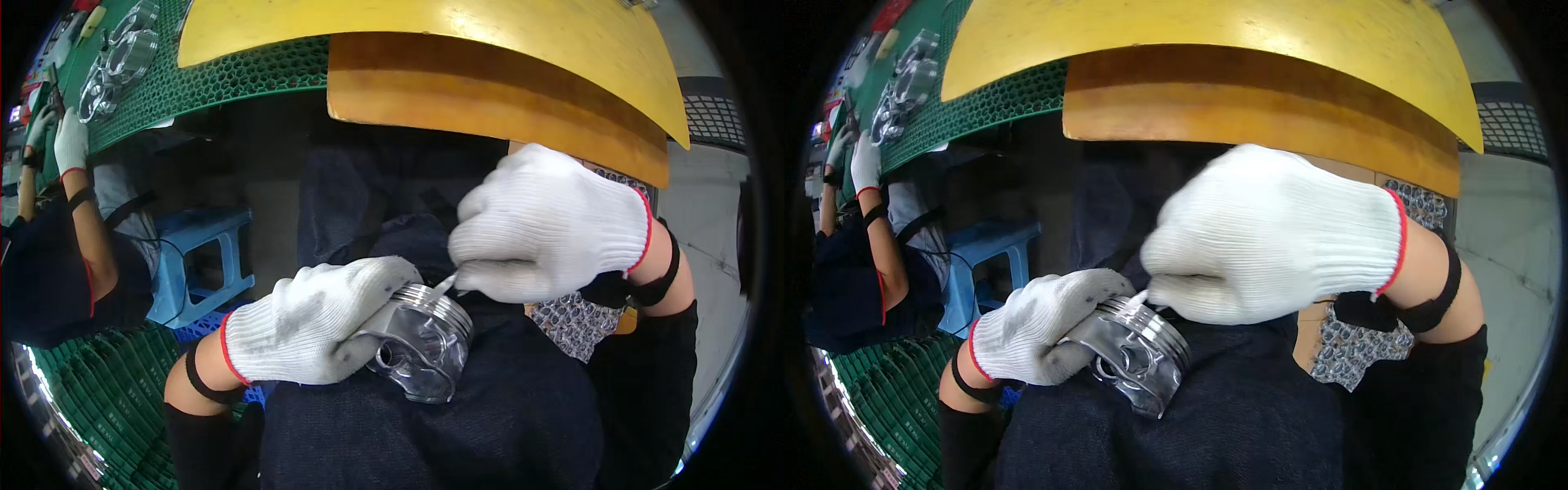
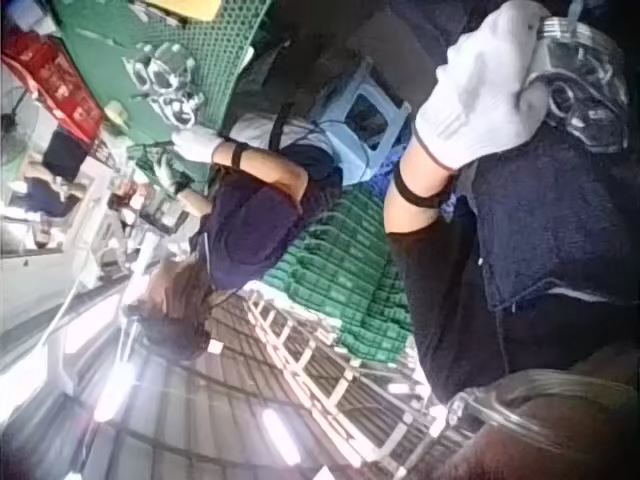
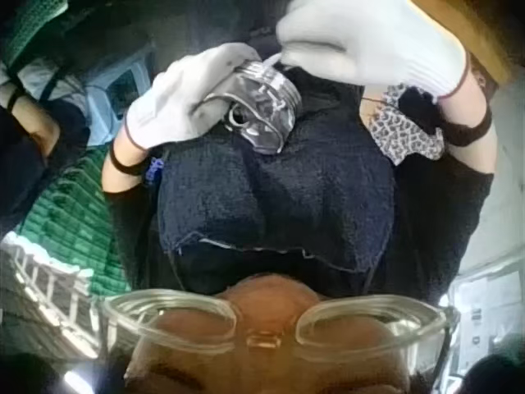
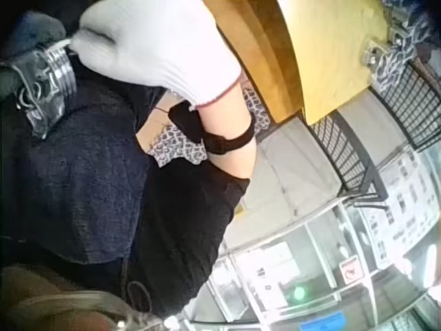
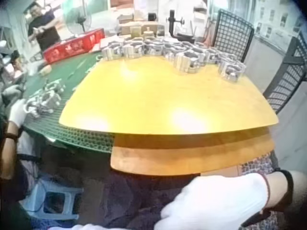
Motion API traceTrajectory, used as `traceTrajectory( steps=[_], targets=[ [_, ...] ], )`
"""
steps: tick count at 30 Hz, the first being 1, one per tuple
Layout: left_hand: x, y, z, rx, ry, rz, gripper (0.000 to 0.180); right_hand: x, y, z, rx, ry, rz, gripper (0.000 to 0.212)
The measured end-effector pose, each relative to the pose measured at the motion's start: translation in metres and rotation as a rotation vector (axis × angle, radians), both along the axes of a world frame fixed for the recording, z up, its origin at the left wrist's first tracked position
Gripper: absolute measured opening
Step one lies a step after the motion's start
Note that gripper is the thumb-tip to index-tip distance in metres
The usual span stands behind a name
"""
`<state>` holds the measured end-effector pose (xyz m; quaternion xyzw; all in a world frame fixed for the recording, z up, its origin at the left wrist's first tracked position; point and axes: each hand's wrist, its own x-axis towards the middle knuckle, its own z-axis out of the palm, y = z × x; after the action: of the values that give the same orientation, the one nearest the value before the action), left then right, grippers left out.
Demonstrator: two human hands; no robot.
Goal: Manually installing or adjusting piston rings on a metal engine piston at an assembly station.
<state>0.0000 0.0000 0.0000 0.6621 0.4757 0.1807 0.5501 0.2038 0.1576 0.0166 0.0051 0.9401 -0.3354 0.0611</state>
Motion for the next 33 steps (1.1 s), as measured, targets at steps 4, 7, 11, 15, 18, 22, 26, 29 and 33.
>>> traceTrajectory(
  steps=[4,7,11,15,18,22,26,29,33],
  targets=[
    [0.004,0.009,0.006,0.028,0.042,-0.083,0.055,-0.002,-0.004,-0.003,-0.021,0.008,0.000,0.027],
    [0.005,0.006,0.003,0.032,0.035,-0.075,0.053,0.007,-0.007,-0.002,-0.047,0.021,0.004,0.029],
    [0.002,-0.007,-0.005,0.070,-0.033,0.000,0.053,0.030,-0.019,-0.001,0.033,0.090,0.007,0.030],
    [-0.002,-0.021,-0.015,-0.030,-0.078,0.088,0.054,0.041,-0.034,-0.010,-0.010,-0.079,0.034,0.029],
    [-0.002,-0.020,-0.014,-0.063,-0.066,0.066,0.053,0.047,-0.041,-0.021,-0.188,-0.024,-0.051,0.028],
    [-0.001,-0.021,-0.014,-0.033,-0.053,0.078,0.054,0.049,-0.042,-0.026,-0.335,-0.008,-0.062,0.025],
    [-0.004,-0.026,-0.024,-0.025,-0.305,0.286,0.051,0.047,-0.039,-0.030,-0.556,0.081,-0.152,0.015],
    [-0.009,-0.024,-0.026,0.092,-0.480,0.602,0.044,0.035,-0.013,-0.022,-0.592,0.146,-0.349,0.009],
    [-0.023,-0.011,-0.018,-0.027,-1.011,0.931,0.043,0.027,0.003,-0.021,0.104,0.288,-0.590,0.006]
  ],
)
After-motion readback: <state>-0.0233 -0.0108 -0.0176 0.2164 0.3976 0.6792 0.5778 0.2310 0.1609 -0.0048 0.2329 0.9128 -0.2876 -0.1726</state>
